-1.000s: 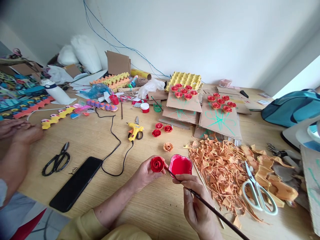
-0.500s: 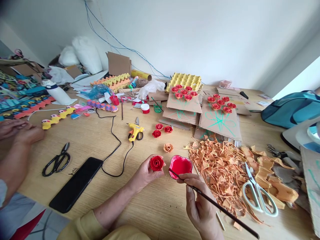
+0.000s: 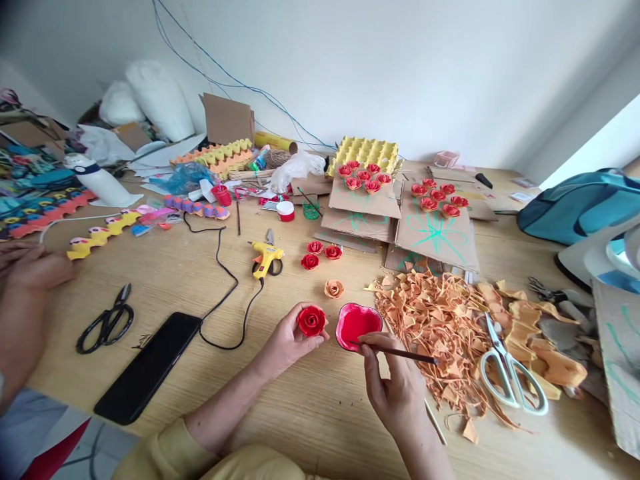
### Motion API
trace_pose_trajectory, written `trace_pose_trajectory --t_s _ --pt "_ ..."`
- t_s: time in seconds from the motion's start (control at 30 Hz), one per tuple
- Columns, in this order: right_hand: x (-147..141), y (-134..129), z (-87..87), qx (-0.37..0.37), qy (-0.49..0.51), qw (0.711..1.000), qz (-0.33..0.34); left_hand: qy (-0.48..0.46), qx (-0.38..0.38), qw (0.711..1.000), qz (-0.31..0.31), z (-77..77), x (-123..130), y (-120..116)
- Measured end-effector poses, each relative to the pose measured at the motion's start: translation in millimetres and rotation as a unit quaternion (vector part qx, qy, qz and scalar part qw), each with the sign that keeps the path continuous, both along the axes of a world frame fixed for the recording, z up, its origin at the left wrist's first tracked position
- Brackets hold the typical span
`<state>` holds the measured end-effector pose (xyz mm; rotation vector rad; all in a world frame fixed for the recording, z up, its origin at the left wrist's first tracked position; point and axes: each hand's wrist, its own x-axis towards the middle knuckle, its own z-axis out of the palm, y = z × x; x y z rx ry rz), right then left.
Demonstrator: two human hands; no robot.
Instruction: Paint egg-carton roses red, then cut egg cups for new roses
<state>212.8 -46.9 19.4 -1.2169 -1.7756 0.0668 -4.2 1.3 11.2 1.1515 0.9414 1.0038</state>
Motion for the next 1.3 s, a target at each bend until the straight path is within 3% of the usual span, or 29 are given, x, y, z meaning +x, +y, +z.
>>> trace_pose_trajectory --t_s 0.17,0.4,0.73,1.0,1.17,1.3 --pt "0.0 -0.1 -1.3 -0.014 0.012 1.0 0.022 0.015 0.012 1.0 0.006 2.5 1.4 0.0" --pt "-4.5 -4.7 2.7 0.029 0.192 0.977 0.085 0.006 0.012 1.0 -0.016 1.9 1.3 -1.0" --pt "-9.1 -7.7 -3.0 0.008 0.173 0.979 0.106 -0.004 0.038 0.999 -0.037 -4.7 1.9 -1.9" --pt "-6.3 -12.2 -2.9 -0.006 0.157 0.971 0.18 -0.009 0.03 0.999 -0.012 -2.2 0.6 -0.4" --pt "-7.8 -10.7 0.4 0.016 0.164 0.975 0.148 -0.018 0.015 1.0 -0.016 -3.2 1.6 -1.7" --pt "-6.4 -10.4 -4.5 0.011 0.147 0.973 0.177 -0.021 0.016 1.0 -0.014 -8.1 1.0 -0.7"
